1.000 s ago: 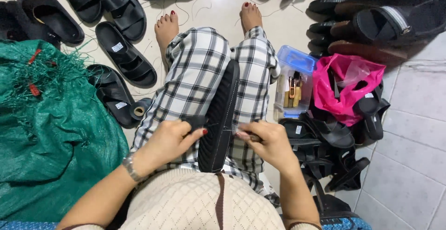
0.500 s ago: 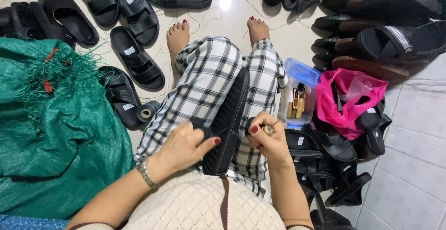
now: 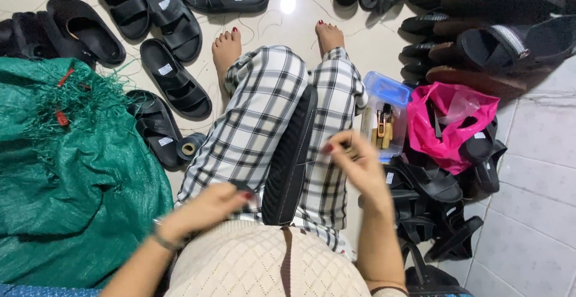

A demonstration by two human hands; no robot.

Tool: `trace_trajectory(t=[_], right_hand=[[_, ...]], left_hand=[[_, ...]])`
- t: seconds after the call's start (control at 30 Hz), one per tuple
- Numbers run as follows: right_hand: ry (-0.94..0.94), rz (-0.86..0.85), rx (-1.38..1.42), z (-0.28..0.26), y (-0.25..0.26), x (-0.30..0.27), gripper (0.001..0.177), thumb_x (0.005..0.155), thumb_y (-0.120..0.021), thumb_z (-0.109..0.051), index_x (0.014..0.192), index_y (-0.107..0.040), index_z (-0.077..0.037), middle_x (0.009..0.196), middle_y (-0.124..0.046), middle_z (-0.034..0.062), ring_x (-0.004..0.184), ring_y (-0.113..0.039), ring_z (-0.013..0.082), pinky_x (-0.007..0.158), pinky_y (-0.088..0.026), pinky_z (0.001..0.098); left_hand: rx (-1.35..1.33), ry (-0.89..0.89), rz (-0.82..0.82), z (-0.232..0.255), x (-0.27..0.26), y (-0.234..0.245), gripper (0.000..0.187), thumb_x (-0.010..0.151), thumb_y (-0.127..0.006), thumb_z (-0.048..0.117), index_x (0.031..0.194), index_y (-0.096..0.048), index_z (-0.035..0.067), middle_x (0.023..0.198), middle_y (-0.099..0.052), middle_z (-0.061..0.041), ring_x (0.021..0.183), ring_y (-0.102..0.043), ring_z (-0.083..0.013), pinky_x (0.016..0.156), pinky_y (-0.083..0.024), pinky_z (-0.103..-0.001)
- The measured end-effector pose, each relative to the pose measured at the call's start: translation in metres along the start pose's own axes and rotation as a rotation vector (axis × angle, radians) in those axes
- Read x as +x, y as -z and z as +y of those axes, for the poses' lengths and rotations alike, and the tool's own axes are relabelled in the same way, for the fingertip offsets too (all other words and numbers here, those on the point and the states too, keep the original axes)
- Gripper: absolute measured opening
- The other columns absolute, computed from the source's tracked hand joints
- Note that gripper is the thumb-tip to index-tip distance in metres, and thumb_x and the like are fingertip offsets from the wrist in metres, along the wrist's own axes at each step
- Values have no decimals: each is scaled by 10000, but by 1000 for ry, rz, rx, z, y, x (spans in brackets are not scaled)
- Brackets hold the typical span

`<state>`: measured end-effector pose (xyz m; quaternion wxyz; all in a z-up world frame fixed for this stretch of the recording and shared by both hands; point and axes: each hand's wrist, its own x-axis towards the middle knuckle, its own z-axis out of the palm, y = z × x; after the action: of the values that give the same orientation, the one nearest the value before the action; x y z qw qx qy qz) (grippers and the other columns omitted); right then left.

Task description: A person is manually stitching the sole of a black sandal using thread and a small repair tool while sitting on the floor.

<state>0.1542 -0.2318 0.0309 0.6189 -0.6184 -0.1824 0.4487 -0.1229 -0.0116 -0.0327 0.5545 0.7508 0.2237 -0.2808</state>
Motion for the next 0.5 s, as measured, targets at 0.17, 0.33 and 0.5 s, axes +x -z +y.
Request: trace_trajectory(t=[0.17, 0.33, 0.5], right_hand=[[309, 67, -1065, -48, 22, -33, 361, 841, -641, 72, 1194, -664, 1, 956, -682, 296, 837, -648, 513, 720, -526, 542], [307, -179, -1223, -40, -7, -33, 463, 932, -599, -171, 1382, -623, -281, 657, -538, 90, 543, -623, 345, 518, -518, 426], [292, -235, -1270, -51, -16, -22, 436, 947, -572, -162, 1361, -630, -287, 678, -583, 100, 563, -656, 334, 520, -523, 414]], left_hand=[[114, 481, 675, -107, -1, 80, 565, 995, -644, 625, 969, -736, 68, 890, -735, -226, 989, -690, -455, 751, -529, -556], [644, 36, 750, 64, 4, 91, 501, 851, -744, 487, 1143, -579, 115, 1148, -485, -163, 1132, -537, -394, 962, -408, -489], [537, -525, 511, 119, 31, 64, 1081, 663, -798, 713, 1457, -469, 57, 1591, -275, -337, 1442, -213, -590, 1137, -210, -702]])
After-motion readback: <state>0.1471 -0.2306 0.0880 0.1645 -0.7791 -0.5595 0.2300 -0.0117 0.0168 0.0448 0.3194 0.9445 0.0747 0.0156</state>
